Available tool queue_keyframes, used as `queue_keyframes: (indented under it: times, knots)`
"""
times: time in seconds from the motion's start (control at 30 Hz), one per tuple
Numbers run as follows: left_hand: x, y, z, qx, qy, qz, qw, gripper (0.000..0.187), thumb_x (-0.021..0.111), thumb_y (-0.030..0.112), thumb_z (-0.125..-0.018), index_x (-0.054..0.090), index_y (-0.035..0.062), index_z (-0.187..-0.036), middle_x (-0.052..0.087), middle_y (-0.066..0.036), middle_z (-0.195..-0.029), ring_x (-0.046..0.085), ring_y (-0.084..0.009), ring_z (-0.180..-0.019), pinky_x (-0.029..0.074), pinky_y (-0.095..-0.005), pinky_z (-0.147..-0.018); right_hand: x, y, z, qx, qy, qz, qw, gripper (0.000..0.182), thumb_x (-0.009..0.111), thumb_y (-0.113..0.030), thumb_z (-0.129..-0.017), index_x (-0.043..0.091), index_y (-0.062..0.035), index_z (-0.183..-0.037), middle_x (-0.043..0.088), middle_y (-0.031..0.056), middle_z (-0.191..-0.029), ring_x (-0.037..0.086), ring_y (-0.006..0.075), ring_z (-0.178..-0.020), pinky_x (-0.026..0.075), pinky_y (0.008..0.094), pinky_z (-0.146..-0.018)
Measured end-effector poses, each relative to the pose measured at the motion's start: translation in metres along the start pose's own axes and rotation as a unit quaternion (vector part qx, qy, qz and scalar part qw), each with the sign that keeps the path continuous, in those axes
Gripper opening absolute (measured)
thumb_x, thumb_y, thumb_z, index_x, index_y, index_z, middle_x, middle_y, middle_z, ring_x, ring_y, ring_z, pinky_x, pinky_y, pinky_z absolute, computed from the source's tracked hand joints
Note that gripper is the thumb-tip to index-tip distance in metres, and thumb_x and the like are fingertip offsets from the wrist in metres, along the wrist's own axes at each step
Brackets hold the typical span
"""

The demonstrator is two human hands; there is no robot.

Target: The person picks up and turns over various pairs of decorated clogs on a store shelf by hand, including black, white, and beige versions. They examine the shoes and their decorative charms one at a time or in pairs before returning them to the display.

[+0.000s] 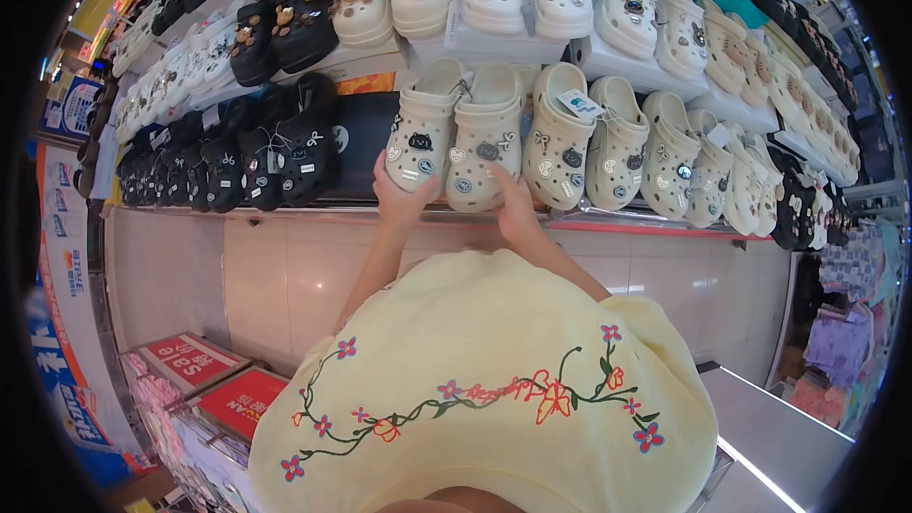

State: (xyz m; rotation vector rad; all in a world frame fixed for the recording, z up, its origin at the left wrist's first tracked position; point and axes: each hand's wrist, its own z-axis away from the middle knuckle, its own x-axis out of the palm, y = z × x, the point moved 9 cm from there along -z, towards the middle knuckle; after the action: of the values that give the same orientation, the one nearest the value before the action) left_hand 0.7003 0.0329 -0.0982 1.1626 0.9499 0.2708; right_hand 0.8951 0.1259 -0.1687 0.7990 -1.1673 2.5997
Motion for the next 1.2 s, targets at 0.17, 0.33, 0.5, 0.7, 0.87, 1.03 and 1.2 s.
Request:
queue_keyframes:
  times: [0.17, 0.33, 0.5, 0.7, 0.87, 1.03, 1.2]
  knots:
    - [0.010, -0.013, 0.014, -0.004, -0.014, -0.005, 1.000, 0.106, 0.080, 0.035, -0.060, 0.017, -0.0042, -0.135, 0.037, -0.028, -0.124, 0.039, -0.0369, -0.116, 0.034, -0.0450, -0.097, -0.009, 0.005, 0.012, 0.016, 0.000, -0.097, 0.995, 0.044, 0.058, -0.027, -0.087, 0.045, -0.0088, -0.124, 0.051, 0.0043, -0.120, 0.048, 0.0195, -0.112, 0.038, 0.0363, -0.094]
    - [0.007, -0.011, 0.027, 0.040, 0.003, -0.068, 0.997, 0.106, 0.080, 0.031, -0.061, 0.013, -0.0054, -0.135, 0.037, -0.029, -0.123, 0.039, -0.0359, -0.116, 0.035, -0.0455, -0.096, -0.012, -0.002, 0.022, -0.032, -0.002, -0.012, 0.999, 0.047, 0.055, -0.032, -0.088, 0.040, -0.0113, -0.128, 0.047, 0.0057, -0.125, 0.045, 0.0213, -0.115, 0.037, 0.0399, -0.093]
    - [0.021, -0.040, 0.019, 0.105, -0.007, 0.049, 0.993, 0.100, 0.078, 0.027, -0.067, 0.011, -0.0029, -0.134, 0.041, -0.026, -0.119, 0.050, -0.0310, -0.106, 0.046, -0.0408, -0.086, 0.003, 0.016, 0.025, 0.074, -0.005, -0.048, 0.996, 0.064, 0.058, -0.027, -0.087, 0.019, -0.0167, -0.137, 0.035, 0.0085, -0.136, 0.040, 0.0275, -0.122, 0.033, 0.0475, -0.099]
    - [0.018, -0.055, 0.006, -0.235, -0.058, 0.258, 0.935, 0.091, 0.070, 0.037, -0.077, 0.006, 0.0061, -0.134, 0.046, -0.021, -0.117, 0.057, -0.0274, -0.097, 0.053, -0.0405, -0.071, 0.002, 0.023, 0.011, 0.097, -0.021, 0.012, 0.995, 0.056, 0.057, -0.038, -0.087, 0.029, -0.0185, -0.131, 0.047, 0.0054, -0.126, 0.047, 0.0226, -0.113, 0.037, 0.0427, -0.090]
    - [0.018, -0.056, 0.006, -0.261, -0.077, 0.247, 0.930, 0.085, 0.066, 0.039, -0.080, 0.008, 0.0094, -0.135, 0.046, -0.019, -0.121, 0.056, -0.0280, -0.100, 0.054, -0.0413, -0.069, 0.005, 0.016, 0.010, 0.108, -0.038, 0.051, 0.992, 0.061, 0.060, -0.034, -0.085, 0.027, -0.0174, -0.134, 0.045, 0.0053, -0.128, 0.045, 0.0225, -0.115, 0.038, 0.0439, -0.091]
    - [0.022, -0.044, 0.032, -0.254, -0.042, 0.229, 0.939, 0.080, 0.066, 0.038, -0.080, 0.014, 0.0101, -0.135, 0.043, -0.017, -0.125, 0.052, -0.0279, -0.107, 0.055, -0.0427, -0.069, 0.006, 0.010, 0.007, 0.121, -0.109, 0.006, 0.987, 0.058, 0.059, -0.025, -0.087, 0.027, -0.0131, -0.135, 0.041, 0.0069, -0.132, 0.042, 0.0257, -0.121, 0.036, 0.0496, -0.098]
    - [0.024, -0.048, 0.042, -0.278, -0.013, 0.250, 0.927, 0.081, 0.066, 0.036, -0.080, 0.014, 0.0102, -0.135, 0.041, -0.017, -0.126, 0.051, -0.0272, -0.108, 0.054, -0.0426, -0.071, 0.006, 0.010, 0.010, 0.209, -0.107, -0.015, 0.972, 0.052, 0.055, -0.026, -0.090, 0.032, -0.0106, -0.134, 0.042, 0.0084, -0.132, 0.042, 0.0267, -0.122, 0.036, 0.0468, -0.100]
